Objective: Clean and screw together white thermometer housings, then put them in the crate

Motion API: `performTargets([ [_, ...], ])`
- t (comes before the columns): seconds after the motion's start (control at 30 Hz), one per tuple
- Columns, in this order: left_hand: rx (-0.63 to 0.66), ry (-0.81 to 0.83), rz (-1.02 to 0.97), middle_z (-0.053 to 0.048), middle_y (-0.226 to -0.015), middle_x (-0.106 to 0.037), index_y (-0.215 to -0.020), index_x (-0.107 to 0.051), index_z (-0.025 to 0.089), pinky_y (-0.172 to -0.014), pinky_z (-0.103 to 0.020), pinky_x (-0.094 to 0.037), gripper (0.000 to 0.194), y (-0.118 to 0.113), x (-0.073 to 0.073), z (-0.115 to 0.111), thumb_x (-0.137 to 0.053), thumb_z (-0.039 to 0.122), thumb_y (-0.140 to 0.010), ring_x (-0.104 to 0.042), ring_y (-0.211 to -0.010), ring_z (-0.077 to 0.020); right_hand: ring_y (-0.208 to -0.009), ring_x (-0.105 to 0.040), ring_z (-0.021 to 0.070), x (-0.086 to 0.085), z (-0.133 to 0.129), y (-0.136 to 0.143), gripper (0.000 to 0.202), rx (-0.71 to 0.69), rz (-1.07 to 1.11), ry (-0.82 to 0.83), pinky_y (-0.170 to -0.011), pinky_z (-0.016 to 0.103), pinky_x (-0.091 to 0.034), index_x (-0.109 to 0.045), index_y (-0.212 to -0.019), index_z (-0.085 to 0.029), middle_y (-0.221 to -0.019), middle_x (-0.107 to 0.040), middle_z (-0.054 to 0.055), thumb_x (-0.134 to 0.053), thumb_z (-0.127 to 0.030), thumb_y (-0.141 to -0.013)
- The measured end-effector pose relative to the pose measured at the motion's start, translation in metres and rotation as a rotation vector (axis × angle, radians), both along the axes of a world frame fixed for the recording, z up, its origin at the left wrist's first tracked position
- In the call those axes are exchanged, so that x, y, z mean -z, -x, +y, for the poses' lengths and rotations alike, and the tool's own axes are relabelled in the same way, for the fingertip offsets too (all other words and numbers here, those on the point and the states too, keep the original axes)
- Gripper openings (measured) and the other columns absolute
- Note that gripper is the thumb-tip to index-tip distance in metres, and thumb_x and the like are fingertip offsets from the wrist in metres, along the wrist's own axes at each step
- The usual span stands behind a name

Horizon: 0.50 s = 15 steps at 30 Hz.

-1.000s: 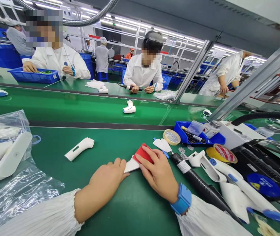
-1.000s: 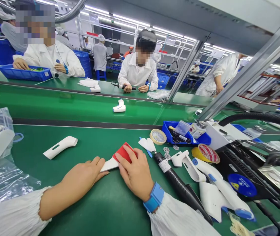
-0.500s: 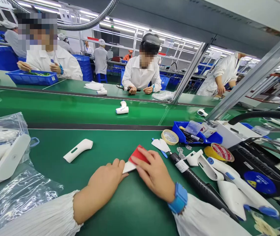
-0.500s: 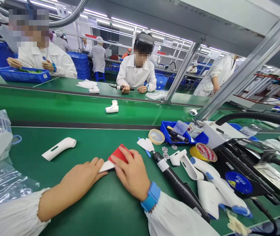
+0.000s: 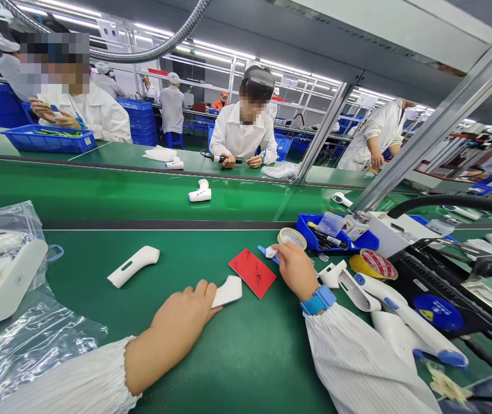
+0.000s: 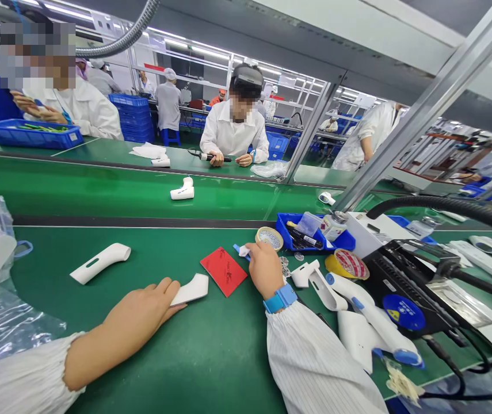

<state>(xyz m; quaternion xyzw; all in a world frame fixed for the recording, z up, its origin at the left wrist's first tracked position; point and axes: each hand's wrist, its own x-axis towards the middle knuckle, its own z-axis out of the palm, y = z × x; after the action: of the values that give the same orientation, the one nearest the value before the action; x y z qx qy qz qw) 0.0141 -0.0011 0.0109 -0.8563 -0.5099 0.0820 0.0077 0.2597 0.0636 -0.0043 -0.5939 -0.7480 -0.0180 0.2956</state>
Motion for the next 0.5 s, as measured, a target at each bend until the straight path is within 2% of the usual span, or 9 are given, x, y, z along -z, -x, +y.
performTargets([
  [0.07, 0.004, -0.020, -0.007, -0.007, -0.080, -0.058, -0.091, -0.056, 0.015, -0.050, -0.029, -0.045, 0.025, 0.001, 0.003, 0.000, -0.035, 0.028, -0.089, -0.059, -0.059, -0.0190, -0.090, -0.056, 0.0220, -0.008, -0.012, 0.009, 0.028, -0.011, 0.044, -0.048, -0.081, 0.038, -0.044, -0.062, -0.093, -0.015, -0.090, -0.062, 0.011, -0.036, -0.013, -0.084],
  [0.13, 0.011, -0.030, -0.023, -0.007, -0.079, -0.057, -0.090, -0.055, 0.015, -0.049, -0.029, -0.044, 0.025, 0.002, 0.006, 0.000, -0.035, 0.030, -0.089, -0.058, -0.058, -0.0188, -0.086, -0.057, 0.0179, -0.015, -0.030, 0.026, 0.025, -0.106, 0.127, -0.032, -0.076, 0.032, -0.047, -0.061, -0.096, -0.018, -0.091, -0.063, 0.007, -0.038, -0.015, -0.085],
  [0.2, 0.014, -0.034, -0.033, -0.007, -0.079, -0.057, -0.090, -0.055, 0.015, -0.048, -0.029, -0.044, 0.026, 0.003, 0.008, 0.000, -0.035, 0.031, -0.089, -0.058, -0.057, -0.0187, -0.076, -0.059, 0.0147, -0.017, -0.048, 0.046, 0.022, -0.300, 0.297, 0.100, -0.067, 0.027, -0.048, -0.060, -0.096, -0.021, -0.084, -0.063, 0.004, -0.043, -0.017, -0.085],
  [0.27, 0.015, -0.042, -0.026, -0.006, -0.079, -0.057, -0.091, -0.055, 0.016, -0.048, -0.028, -0.044, 0.025, 0.003, 0.009, -0.001, -0.034, 0.031, -0.089, -0.059, -0.058, -0.0186, -0.067, -0.057, 0.0126, -0.014, -0.059, 0.063, 0.016, -0.414, 0.320, 0.207, -0.060, 0.023, -0.046, -0.061, -0.091, -0.021, -0.077, -0.060, 0.002, -0.047, -0.017, -0.083],
  [0.33, 0.013, -0.053, -0.018, -0.006, -0.078, -0.057, -0.092, -0.055, 0.016, -0.048, -0.027, -0.044, 0.025, 0.002, 0.008, -0.001, -0.034, 0.030, -0.089, -0.059, -0.059, -0.0186, -0.062, -0.053, 0.0118, -0.010, -0.060, 0.073, 0.011, -0.426, 0.256, 0.231, -0.056, 0.022, -0.043, -0.059, -0.086, -0.020, -0.073, -0.058, 0.001, -0.049, -0.019, -0.082],
  [0.43, 0.007, -0.046, -0.023, -0.006, -0.077, -0.057, -0.091, -0.055, 0.016, -0.048, -0.027, -0.044, 0.026, 0.001, 0.006, -0.002, -0.035, 0.032, -0.089, -0.058, -0.057, -0.0183, -0.061, -0.052, 0.0121, -0.004, -0.054, 0.077, 0.009, -0.334, 0.200, 0.185, -0.054, 0.022, -0.041, -0.054, -0.085, -0.018, -0.074, -0.058, 0.002, -0.046, -0.021, -0.084],
  [0.5, 0.000, -0.035, -0.030, -0.006, -0.078, -0.057, -0.090, -0.055, 0.016, -0.047, -0.027, -0.044, 0.024, 0.001, 0.006, -0.002, -0.036, 0.030, -0.088, -0.058, -0.056, -0.0179, -0.062, -0.053, 0.0120, -0.002, -0.052, 0.077, 0.010, -0.348, 0.180, 0.167, -0.055, 0.022, -0.041, -0.053, -0.087, -0.018, -0.076, -0.059, 0.003, -0.043, -0.020, -0.085],
])
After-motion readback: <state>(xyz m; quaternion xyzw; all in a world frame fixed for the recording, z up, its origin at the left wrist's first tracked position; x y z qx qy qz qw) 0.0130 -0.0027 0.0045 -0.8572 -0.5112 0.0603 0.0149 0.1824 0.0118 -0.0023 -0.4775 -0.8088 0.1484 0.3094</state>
